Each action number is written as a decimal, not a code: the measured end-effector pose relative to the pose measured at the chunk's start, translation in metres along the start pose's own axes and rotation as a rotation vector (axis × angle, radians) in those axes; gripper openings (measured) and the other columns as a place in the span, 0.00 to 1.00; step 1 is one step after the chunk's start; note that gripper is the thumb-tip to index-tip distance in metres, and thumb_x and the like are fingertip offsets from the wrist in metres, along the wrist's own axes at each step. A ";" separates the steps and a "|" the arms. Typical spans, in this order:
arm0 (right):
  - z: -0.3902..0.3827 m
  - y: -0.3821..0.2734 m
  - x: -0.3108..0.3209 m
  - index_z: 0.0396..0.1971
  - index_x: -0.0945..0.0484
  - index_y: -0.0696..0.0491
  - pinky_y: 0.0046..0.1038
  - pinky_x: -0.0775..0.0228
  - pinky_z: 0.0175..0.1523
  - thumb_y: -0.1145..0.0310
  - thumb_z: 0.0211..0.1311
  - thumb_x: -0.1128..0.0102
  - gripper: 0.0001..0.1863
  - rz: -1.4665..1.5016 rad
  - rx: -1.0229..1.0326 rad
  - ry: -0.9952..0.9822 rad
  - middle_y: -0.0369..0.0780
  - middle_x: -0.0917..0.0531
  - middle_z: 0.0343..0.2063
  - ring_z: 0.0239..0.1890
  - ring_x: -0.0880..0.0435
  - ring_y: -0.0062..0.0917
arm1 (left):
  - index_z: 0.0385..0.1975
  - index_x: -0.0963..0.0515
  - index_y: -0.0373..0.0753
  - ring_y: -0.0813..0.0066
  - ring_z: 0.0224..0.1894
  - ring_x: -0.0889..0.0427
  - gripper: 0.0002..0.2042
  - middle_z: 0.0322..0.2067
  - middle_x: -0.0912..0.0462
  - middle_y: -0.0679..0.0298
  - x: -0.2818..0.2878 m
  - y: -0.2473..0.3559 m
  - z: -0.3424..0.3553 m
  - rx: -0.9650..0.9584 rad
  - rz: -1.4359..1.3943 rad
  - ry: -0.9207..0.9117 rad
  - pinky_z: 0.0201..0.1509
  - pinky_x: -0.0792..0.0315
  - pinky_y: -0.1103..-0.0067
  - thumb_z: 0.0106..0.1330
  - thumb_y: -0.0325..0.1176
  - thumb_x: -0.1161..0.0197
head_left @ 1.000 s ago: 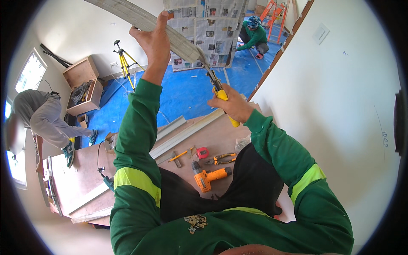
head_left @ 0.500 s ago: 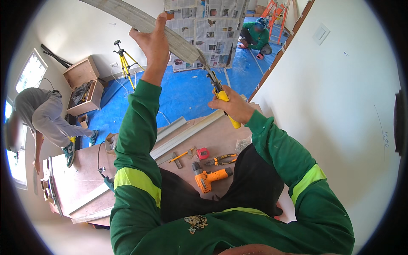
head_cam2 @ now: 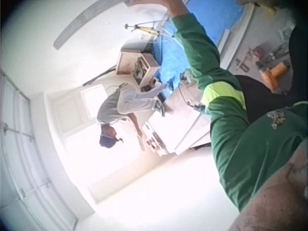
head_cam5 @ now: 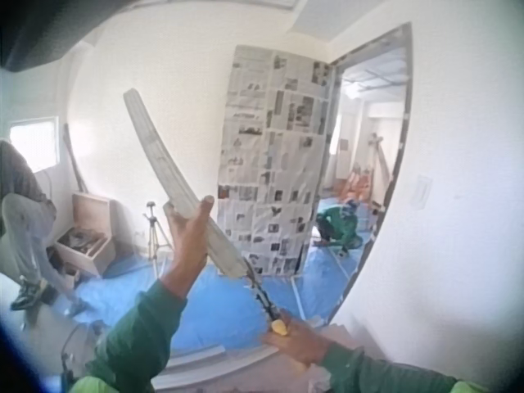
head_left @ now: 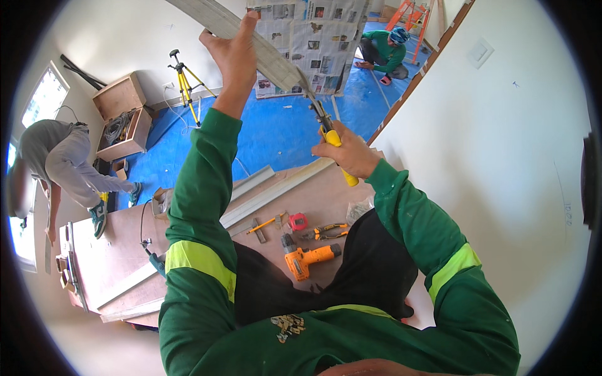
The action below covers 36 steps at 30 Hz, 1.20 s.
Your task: The person measures a metal strip against the ceiling, marks it with a pencil, and then cuts it to length using tin snips. The cut piece is set aside on the floor.
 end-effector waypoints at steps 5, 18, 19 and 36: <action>0.002 0.004 0.002 0.44 0.27 0.59 0.35 0.24 0.50 0.58 0.63 0.23 0.24 0.010 -0.005 -0.027 0.42 0.18 0.35 0.40 0.18 0.31 | 0.64 0.45 0.26 0.63 0.55 0.21 0.42 0.52 0.26 0.49 0.010 -0.021 0.001 0.081 0.002 0.075 0.60 0.22 0.69 0.63 0.35 0.17; 0.005 0.023 0.002 0.49 0.25 0.58 0.35 0.24 0.48 0.61 0.63 0.26 0.23 -0.118 -0.053 -0.065 0.41 0.20 0.38 0.40 0.19 0.30 | 0.65 0.40 0.26 0.65 0.49 0.19 0.39 0.49 0.22 0.50 0.016 -0.041 -0.002 0.146 0.095 0.079 0.50 0.21 0.69 0.66 0.38 0.20; 0.005 0.021 0.003 0.48 0.24 0.59 0.39 0.24 0.48 0.59 0.62 0.27 0.23 -0.140 -0.029 -0.051 0.45 0.18 0.36 0.39 0.18 0.37 | 0.66 0.39 0.27 0.66 0.44 0.18 0.37 0.47 0.21 0.51 0.017 -0.043 -0.003 0.164 0.121 0.097 0.43 0.20 0.69 0.67 0.36 0.22; -0.002 0.042 0.012 0.40 0.20 0.61 0.42 0.23 0.43 0.58 0.60 0.29 0.21 -0.224 -0.169 0.000 0.47 0.16 0.30 0.32 0.16 0.38 | 0.60 0.39 0.28 0.68 0.40 0.17 0.33 0.43 0.21 0.53 0.011 -0.060 -0.015 0.147 0.044 0.016 0.35 0.20 0.72 0.67 0.35 0.22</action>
Point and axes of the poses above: each hand's wrist, its own z-axis towards the middle knuckle, its own x-axis out of the back of the hand, y = z × x, the point moved 9 cm from there along z, towards the middle knuckle
